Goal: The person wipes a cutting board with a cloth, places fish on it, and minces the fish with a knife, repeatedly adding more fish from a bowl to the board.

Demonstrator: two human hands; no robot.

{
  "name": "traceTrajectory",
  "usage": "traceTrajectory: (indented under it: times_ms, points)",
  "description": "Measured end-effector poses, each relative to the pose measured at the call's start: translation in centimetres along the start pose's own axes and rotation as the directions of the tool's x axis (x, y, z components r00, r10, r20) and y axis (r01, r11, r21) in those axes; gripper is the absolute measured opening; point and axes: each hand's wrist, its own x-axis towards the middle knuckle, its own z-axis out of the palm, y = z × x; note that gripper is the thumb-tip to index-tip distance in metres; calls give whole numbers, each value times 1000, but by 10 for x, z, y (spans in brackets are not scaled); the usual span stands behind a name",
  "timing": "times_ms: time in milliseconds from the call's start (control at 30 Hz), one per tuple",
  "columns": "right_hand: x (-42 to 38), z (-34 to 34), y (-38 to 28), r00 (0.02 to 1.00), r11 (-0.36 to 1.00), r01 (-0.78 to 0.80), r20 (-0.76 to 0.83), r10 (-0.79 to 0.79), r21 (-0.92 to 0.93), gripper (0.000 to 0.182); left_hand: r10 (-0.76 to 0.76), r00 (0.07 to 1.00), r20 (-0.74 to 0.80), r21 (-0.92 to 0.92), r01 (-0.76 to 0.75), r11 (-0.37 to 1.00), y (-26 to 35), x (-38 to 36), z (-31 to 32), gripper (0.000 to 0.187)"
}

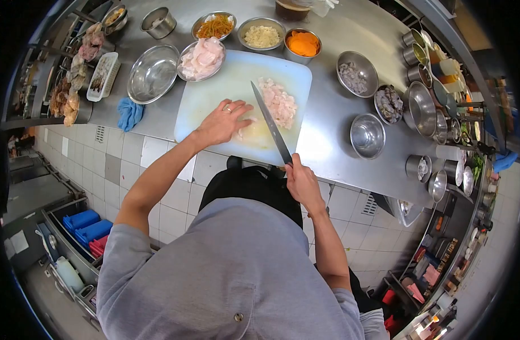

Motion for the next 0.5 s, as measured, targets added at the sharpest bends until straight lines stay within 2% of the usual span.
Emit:
traceTrajectory:
  times_ms: [67, 167, 267, 367, 467, 500]
  points:
    - [-3, 2, 5, 1000, 1000, 17, -23, -16, 13, 21, -19, 1000, -4, 75, 20, 997, -9, 0, -4, 50]
    - [-7, 1, 8, 999, 999, -34, 19, 34, 0, 22, -90, 984, 151, 49, 83, 995, -20, -11, -18, 47]
    - [-14, 1, 10, 999, 999, -33, 11, 33, -16, 21, 2, 997, 74, -63, 2, 998, -24, -26, -23, 43]
    - [-16, 5, 13, 999, 1000, -23, 23, 23, -18, 21, -74, 991, 116, -259, 102, 960, -19, -29, -21, 39]
    - [-17, 8, 10, 999, 999, -33, 22, 34, -29, 22, -329, 944, -16, -401, 296, 867, -17, -14, -16, 39]
    - [-17, 10, 9, 999, 999, -28, 23, 28, -20, 22, -314, 949, 31, -401, 300, 866, -19, -10, -8, 40]
